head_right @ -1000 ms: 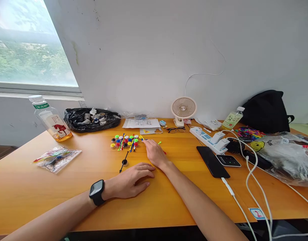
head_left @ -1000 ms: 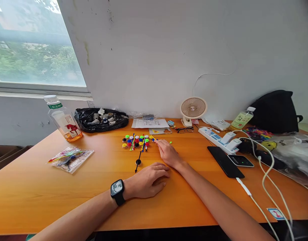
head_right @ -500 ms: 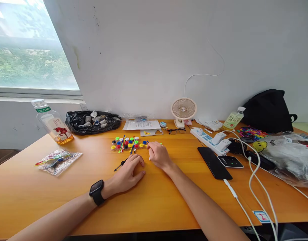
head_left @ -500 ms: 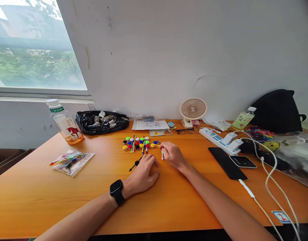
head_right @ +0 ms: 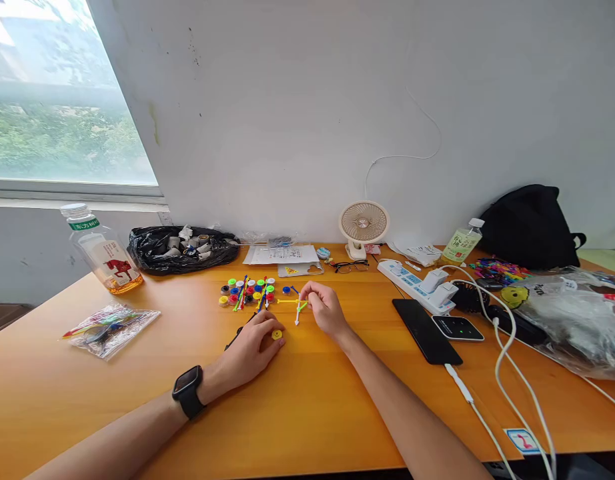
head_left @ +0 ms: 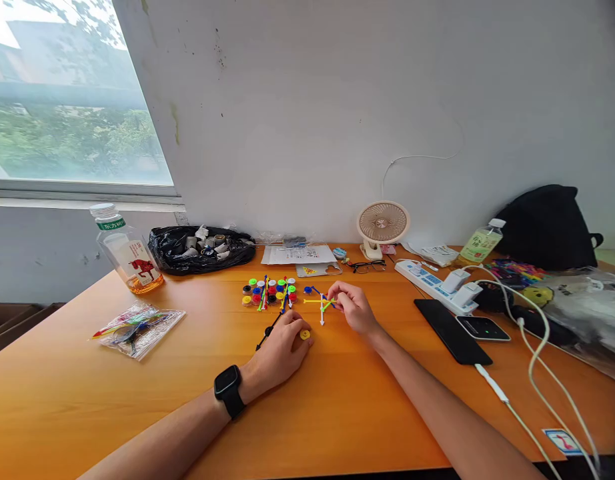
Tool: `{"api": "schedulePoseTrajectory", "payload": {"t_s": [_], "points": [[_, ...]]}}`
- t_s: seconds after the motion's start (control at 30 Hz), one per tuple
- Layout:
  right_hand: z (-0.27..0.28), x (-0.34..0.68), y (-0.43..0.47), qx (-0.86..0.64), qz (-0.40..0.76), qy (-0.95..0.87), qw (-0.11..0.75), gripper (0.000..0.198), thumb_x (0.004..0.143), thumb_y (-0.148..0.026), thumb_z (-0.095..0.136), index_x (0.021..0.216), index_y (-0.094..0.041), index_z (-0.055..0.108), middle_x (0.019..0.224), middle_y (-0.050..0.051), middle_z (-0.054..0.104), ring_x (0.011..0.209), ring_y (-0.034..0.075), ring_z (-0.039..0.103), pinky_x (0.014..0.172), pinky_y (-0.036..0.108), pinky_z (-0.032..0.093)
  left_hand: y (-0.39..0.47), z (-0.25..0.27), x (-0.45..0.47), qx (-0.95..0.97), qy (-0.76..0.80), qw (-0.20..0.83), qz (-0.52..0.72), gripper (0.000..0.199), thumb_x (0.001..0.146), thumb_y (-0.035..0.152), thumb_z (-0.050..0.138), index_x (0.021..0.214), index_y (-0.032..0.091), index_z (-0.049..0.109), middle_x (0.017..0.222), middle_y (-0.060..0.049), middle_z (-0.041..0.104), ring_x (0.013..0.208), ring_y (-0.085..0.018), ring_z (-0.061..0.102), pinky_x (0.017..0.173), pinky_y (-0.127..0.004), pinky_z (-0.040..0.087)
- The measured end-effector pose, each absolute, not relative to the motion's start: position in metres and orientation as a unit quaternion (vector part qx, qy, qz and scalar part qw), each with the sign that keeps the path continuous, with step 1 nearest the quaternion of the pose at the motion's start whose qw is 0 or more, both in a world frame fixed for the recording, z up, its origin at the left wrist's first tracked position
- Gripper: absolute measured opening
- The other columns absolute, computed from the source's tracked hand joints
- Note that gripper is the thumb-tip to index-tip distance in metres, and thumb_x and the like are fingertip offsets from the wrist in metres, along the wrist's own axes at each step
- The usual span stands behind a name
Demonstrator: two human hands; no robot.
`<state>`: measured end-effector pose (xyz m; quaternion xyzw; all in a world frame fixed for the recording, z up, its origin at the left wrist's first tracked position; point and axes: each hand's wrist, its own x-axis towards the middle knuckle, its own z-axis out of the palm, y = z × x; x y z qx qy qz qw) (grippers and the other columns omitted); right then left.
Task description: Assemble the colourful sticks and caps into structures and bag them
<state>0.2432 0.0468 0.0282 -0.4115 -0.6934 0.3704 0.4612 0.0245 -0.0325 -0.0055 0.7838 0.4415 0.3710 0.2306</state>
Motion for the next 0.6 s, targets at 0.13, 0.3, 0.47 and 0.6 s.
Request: {"api": "schedulePoseTrajectory", "payload": {"t_s": [0.13, 0.3, 0.47, 0.6], "points": [[0.022, 0.237, 0.049, -0.370, 0.446, -0.676, 0.455, 0.024, 0.090, -0.033, 0.060, 0.109, -0.020, 0.066, 0.075, 0.001, 0.069, 0.066, 0.016, 0.061, 0.064, 0.028, 0.050, -0.029, -0.002, 0.022, 0.763, 0.448, 0.276, 0.375, 0.017, 0.095, 0.037, 0.067, 0.096, 0.020, 0.068, 0.091, -0.004, 0.063, 0.074, -0.016, 0.057, 0.066, -0.028, 0.046], [0.022, 0.232, 0.042, -0.315, 0.548, -0.655, 0.415, 0.027, 0.089, -0.043, 0.075, 0.101, -0.019, 0.073, 0.084, 0.003, 0.073, 0.066, 0.014, 0.062, 0.064, 0.028, 0.053, -0.023, -0.006, 0.024, 0.659, 0.444, 0.442, 0.415, 0.036, 0.086, 0.046, 0.079, 0.101, 0.016, 0.067, 0.071, 0.003, 0.058, 0.060, -0.011, 0.051, 0.055, -0.023, 0.036], [0.030, 0.229, 0.033, -0.293, 0.591, -0.656, 0.368, 0.025, 0.081, -0.040, 0.085, 0.096, -0.019, 0.083, 0.083, 0.004, 0.076, 0.070, 0.015, 0.067, 0.071, 0.029, 0.055, -0.019, -0.001, 0.025, 0.548, 0.367, 0.592, 0.463, 0.049, 0.073, 0.044, 0.092, 0.105, 0.015, 0.069, 0.102, -0.008, 0.076, 0.091, -0.021, 0.072, 0.078, -0.029, 0.055], [0.030, 0.231, 0.033, -0.294, 0.608, -0.651, 0.347, 0.021, 0.077, -0.036, 0.087, 0.091, -0.020, 0.085, 0.083, 0.005, 0.078, 0.074, 0.017, 0.070, 0.074, 0.029, 0.056, -0.023, 0.007, 0.025, 0.546, 0.366, 0.592, 0.467, 0.045, 0.078, 0.046, 0.089, 0.105, 0.015, 0.072, 0.110, -0.011, 0.077, 0.104, -0.025, 0.072, 0.085, -0.032, 0.057]]}}
